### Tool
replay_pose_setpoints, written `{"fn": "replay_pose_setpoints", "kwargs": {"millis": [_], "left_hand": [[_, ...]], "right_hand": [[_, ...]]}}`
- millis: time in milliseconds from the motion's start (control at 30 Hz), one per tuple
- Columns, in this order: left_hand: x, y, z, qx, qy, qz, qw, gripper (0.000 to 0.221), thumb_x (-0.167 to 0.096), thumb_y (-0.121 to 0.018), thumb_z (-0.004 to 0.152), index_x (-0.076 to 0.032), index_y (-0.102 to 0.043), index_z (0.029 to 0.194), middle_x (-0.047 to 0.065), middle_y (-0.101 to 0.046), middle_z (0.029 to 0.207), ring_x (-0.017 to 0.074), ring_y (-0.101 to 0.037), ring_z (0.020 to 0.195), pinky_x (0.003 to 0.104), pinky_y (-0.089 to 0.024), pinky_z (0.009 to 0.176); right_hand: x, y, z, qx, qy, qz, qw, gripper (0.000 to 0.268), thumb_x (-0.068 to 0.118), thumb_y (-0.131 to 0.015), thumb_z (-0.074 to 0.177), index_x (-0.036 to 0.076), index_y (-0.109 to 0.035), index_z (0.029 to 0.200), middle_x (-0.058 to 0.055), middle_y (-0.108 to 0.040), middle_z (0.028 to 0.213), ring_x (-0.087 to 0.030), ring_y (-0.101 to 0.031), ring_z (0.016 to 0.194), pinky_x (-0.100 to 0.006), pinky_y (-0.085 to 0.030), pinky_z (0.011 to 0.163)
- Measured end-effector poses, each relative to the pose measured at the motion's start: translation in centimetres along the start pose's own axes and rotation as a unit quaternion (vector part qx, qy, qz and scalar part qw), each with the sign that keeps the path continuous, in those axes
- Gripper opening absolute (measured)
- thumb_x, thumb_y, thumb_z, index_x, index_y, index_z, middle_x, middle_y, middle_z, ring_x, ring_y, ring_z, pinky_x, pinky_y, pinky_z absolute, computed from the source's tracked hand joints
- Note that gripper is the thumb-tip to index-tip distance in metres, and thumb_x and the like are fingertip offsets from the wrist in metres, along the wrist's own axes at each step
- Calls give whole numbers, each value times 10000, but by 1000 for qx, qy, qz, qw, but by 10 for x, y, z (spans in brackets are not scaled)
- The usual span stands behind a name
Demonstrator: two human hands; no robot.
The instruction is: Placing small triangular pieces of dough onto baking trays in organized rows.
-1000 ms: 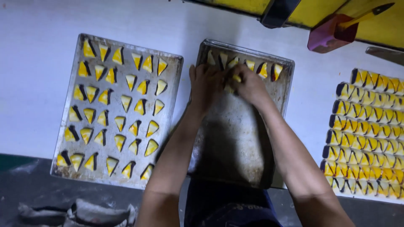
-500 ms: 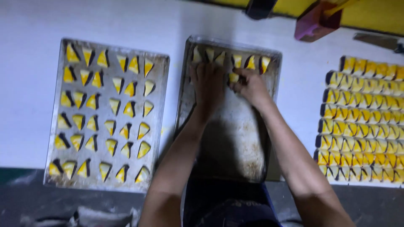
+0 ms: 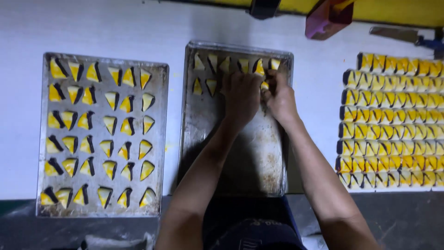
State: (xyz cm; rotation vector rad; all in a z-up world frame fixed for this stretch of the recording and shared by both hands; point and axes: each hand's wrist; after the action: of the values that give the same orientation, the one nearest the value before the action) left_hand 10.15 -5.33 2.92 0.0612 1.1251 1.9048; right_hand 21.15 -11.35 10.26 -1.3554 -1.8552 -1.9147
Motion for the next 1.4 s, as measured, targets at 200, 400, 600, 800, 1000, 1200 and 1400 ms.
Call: {"fn": "replay_pose_setpoints", "kwargs": {"millis": [200, 400, 600, 800, 1000, 1200, 1400], "left_hand": [[-13, -8, -2, 33, 33, -37, 998, 291, -158, -782, 674, -174, -699, 953, 54, -602, 861, 346, -626, 920, 582, -444, 896], [-15, 31, 12, 14, 53, -53, 997, 186, -236, -699, 816, -186, -717, 994, 51, -632, 857, 332, -656, 931, 565, -435, 919], [43, 121, -74, -20, 260, 37, 965, 455, -262, -783, 860, -70, -668, 1257, 189, -641, 1063, 442, -614, 977, 563, -493, 820], [81, 131, -139, 41, 364, -9, 930, 386, -376, -538, 1017, -98, -676, 1246, 218, -643, 1076, 433, -568, 1057, 498, -398, 990], [79, 116, -135, 14, 429, -6, 903, 318, -431, -635, 1034, -141, -731, 1122, 150, -657, 1068, 401, -590, 1096, 471, -399, 1026], [81, 114, -143, 38, 446, 48, 893, 334, -544, -616, 995, -235, -709, 1082, 56, -621, 1048, 311, -586, 1103, 428, -433, 1021], [70, 97, -135, 3, 366, 36, 930, 334, -423, -652, 1035, -109, -716, 1131, 179, -628, 1036, 437, -596, 1052, 530, -433, 976]], "right_hand": [[-45, 4, -1, -81, -18, 10, 996, 365, 80, -685, 874, 162, -619, 1223, -152, -710, 1035, -370, -686, 1065, -502, -550, 918], [-82, 7, 8, -96, 160, -25, 982, 198, 104, -716, 954, 138, -714, 1149, -147, -617, 1100, -428, -601, 1188, -511, -485, 1023], [-145, 25, -114, -121, 194, -137, 964, 255, 205, -619, 1053, 42, -662, 1244, -203, -608, 1217, -422, -570, 1204, -533, -437, 1015], [-142, 43, -208, 57, 232, -238, 941, 245, 211, -700, 777, 89, -620, 974, -127, -626, 1063, -366, -592, 961, -518, -504, 731], [-220, 13, -212, -10, 305, -293, 906, 740, 687, -581, 830, 127, -624, 1312, -124, -636, 1341, -368, -602, 1257, -518, -537, 924], [-195, 26, -224, -95, 379, -215, 895, 658, 627, -448, 988, 86, -620, 1321, -159, -620, 1341, -399, -581, 1274, -541, -474, 901], [-221, 21, -215, -140, 392, -161, 895, 514, 472, -634, 967, 74, -618, 1292, -153, -611, 1317, -387, -577, 1241, -490, -451, 921]]}}
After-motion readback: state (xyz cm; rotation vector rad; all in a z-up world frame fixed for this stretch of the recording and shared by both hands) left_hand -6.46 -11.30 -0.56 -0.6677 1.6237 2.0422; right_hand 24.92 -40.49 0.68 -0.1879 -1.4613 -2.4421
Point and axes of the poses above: each hand's wrist, its own z-axis towards the middle knuckle, its own y-axis out of the back of the hand, x = y × z
